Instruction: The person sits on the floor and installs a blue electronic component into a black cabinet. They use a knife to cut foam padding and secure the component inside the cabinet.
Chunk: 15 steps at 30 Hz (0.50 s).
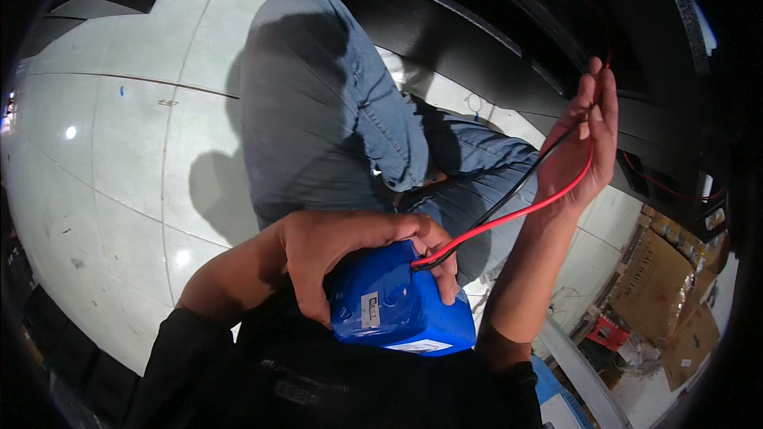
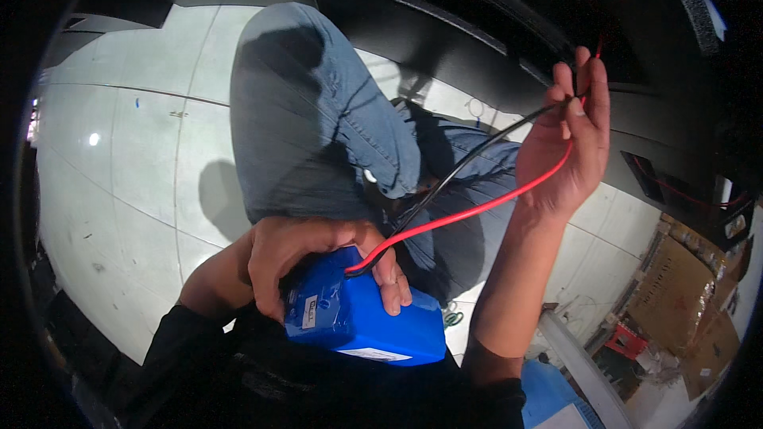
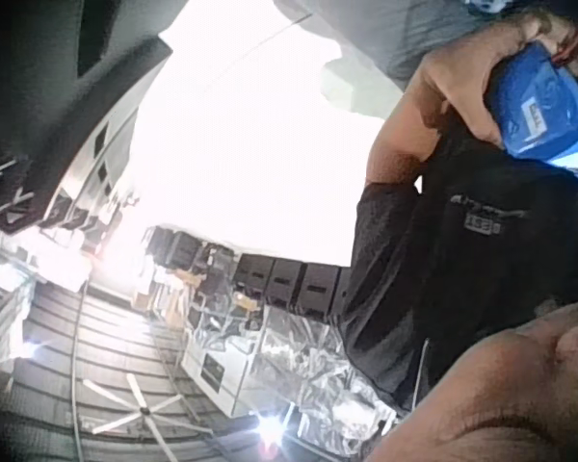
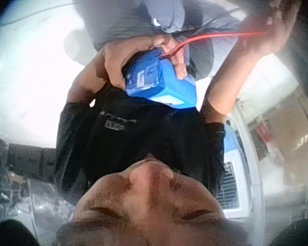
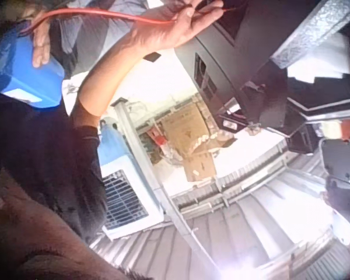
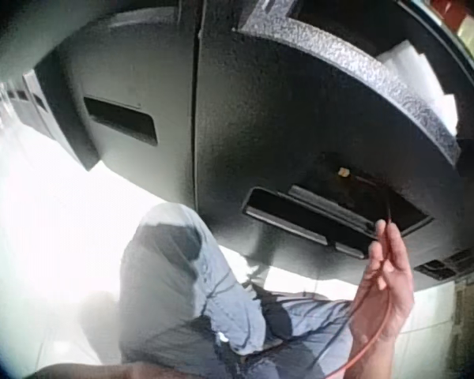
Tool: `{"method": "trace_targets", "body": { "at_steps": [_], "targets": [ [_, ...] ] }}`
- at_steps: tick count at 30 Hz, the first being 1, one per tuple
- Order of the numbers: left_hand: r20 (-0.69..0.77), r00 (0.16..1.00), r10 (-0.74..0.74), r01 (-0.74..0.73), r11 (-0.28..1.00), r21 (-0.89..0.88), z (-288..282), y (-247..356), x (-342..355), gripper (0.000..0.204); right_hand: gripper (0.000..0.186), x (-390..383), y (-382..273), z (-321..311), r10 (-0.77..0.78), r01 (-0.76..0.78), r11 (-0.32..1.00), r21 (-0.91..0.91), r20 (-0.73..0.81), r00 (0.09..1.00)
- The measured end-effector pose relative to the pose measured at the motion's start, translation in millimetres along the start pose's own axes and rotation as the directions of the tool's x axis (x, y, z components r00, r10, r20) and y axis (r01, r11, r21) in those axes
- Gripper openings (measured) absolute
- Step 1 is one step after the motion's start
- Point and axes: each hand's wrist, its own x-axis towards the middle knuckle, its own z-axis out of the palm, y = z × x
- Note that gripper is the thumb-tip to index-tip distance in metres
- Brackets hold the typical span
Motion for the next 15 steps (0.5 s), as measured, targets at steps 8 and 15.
{"method": "trace_targets", "body": {
  "at_steps": [8,15],
  "targets": [
    [0.102,0.991,-0.084,0.091,0.993,-0.070,6.0,4.0,17.9,0.097,0.056,0.6,6.0,9.9,-0.015,0.012,1.000,-0.027,-0.109,0.994],
    [0.149,0.988,-0.029,0.038,0.998,-0.055,6.1,2.3,21.0,0.091,0.058,0.9,6.1,13.7,-0.016,0.007,0.998,-0.061,-0.150,0.989]
  ]
}}
